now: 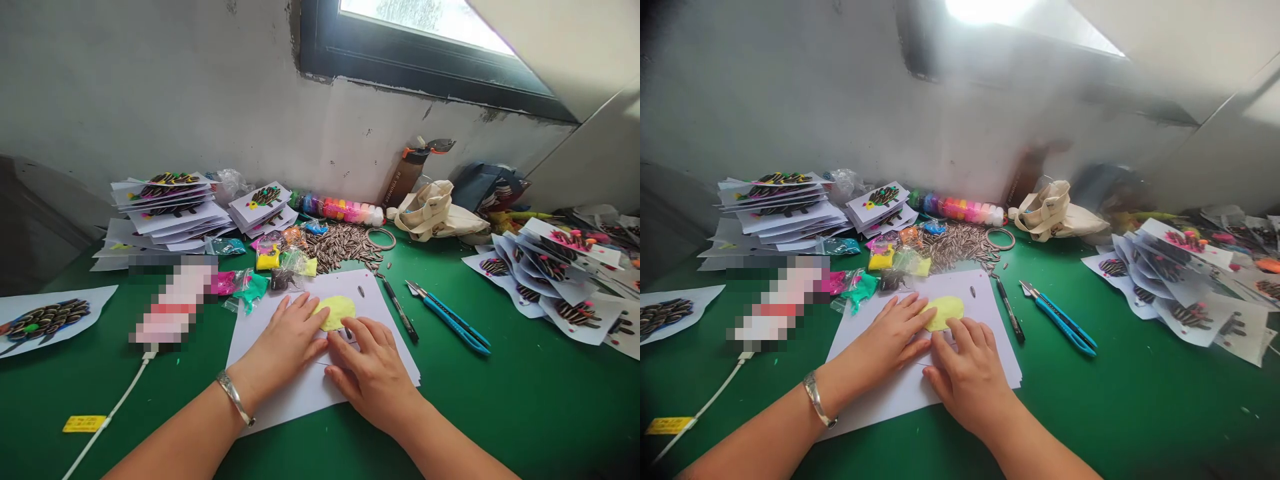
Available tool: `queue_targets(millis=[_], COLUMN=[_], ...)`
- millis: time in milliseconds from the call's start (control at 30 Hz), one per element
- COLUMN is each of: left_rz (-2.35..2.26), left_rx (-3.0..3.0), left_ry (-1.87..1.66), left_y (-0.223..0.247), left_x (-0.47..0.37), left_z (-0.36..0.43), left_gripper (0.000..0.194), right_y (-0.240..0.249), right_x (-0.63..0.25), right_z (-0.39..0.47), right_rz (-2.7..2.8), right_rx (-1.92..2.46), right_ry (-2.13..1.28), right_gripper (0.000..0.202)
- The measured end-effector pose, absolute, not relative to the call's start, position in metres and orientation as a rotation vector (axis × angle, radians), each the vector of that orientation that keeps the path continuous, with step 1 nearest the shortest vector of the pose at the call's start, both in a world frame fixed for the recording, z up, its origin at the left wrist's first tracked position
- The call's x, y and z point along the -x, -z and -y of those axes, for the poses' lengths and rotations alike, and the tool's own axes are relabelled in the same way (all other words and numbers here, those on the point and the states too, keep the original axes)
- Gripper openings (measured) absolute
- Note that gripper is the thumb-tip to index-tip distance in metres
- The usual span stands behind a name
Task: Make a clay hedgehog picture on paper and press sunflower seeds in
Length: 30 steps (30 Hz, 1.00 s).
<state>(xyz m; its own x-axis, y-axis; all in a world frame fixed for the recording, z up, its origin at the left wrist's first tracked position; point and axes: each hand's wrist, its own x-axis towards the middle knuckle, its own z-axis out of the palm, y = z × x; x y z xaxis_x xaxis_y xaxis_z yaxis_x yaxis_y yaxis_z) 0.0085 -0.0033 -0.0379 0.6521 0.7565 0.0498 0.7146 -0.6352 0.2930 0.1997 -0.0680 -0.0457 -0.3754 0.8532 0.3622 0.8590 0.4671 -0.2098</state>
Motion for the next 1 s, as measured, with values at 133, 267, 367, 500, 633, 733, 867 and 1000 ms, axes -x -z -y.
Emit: queue_targets(millis=[133,267,367,500,633,733,867,1000], left_rz=[-1.197,-1.199,-1.205,-1.207,-1.215,-1.212,-1.211,-1.211], left_rx=[-2.625,-2.615,-2.614,-2.642,-2.66,-2.664,-2.663,-2.655], left_ry=[-0.244,-0.203,-0.215,-0.288,-0.308,-0.289,-0.255,-0.26], left_y=[0.038,0.036,0.036,0.039,0.039,0.036,0.03,0.029], left_x=[-0.009,-0.009,-0.009,-0.009,-0.008,-0.007,-0.007,-0.006], left_z=[0.003,0.003,0.004,0.004,0.004,0.004,0.003,0.002], left_gripper=[0.043,0.044,0.044,0.044,0.044,0.042,0.04,0.039], right_y=[0.047,0.047,0.046,0.046,0.047,0.047,0.047,0.048], right_x=[-0.2,-0.2,-0.202,-0.207,-0.209,-0.208,-0.207,-0.208], right_z=[0.068,0.068,0.067,0.063,0.061,0.061,0.061,0.061], right_rz=[2.31,2.303,2.281,2.147,2.118,2.153,2.211,2.208], right_rx=[1.451,1.46,1.446,1.453,1.469,1.463,1.463,1.475], right_ry=[0.001,-0.002,-0.013,0.036,0.023,-0.001,-0.028,-0.078], right_gripper=[0.036,0.037,0.034,0.029,0.025,0.025,0.023,0.021])
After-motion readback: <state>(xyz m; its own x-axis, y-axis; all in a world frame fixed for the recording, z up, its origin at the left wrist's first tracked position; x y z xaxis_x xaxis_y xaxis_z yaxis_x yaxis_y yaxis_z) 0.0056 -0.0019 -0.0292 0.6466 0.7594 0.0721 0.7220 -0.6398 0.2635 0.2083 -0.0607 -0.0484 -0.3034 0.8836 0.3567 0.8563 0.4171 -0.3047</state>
